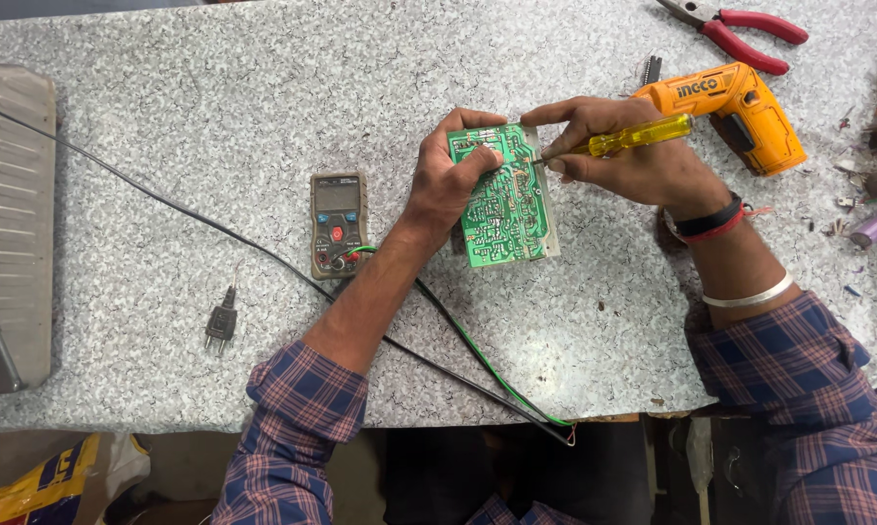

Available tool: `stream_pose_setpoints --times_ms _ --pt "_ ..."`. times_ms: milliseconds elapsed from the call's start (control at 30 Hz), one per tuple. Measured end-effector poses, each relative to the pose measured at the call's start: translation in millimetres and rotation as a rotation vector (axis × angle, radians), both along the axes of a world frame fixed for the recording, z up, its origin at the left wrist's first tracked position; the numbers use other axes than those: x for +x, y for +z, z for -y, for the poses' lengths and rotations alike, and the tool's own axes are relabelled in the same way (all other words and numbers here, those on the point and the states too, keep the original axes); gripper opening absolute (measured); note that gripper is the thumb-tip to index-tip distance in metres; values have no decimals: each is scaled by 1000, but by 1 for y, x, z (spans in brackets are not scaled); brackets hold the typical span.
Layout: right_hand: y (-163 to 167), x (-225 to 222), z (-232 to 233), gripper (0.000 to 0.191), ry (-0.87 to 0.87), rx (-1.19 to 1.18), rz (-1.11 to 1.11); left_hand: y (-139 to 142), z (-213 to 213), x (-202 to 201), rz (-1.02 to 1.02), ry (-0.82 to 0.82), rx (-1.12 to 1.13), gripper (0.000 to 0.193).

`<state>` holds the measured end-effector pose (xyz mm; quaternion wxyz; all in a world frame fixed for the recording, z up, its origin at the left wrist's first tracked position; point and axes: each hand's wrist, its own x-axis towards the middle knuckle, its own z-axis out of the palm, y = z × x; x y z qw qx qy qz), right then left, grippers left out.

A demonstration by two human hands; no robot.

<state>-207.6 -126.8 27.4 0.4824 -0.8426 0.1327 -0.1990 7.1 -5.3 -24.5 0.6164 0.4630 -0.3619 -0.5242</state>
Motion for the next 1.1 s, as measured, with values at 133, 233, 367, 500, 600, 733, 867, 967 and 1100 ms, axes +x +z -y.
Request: stream_pose_setpoints --times_ms 133,233,367,500,600,733,867,967,1100 --pt "-1 0 2 12 2 -23 -34 0 0 0 -3 -4 13 34" --pt "-1 -1 3 14 47 -44 5 1 0 1 -14 -7 14 34" --pt "0 -2 5 13 101 -44 13 1 -1 1 -19 -10 5 34" --pt "2 -2 3 12 97 -46 6 1 -1 0 -39 -14 2 34" --pt "3 -1 1 11 76 -37 28 2 -1 0 -23 -6 21 34" --pt "1 0 -1 10 -8 -34 -17 2 -1 0 7 7 10 35" --pt "0 1 0 11 45 -18 26 0 0 0 -9 8 22 34" --pt "1 -1 1 13 84 -20 40 0 0 -1 2 9 10 34" --pt "0 -2 2 11 113 -21 39 1 -1 0 1 11 23 34"
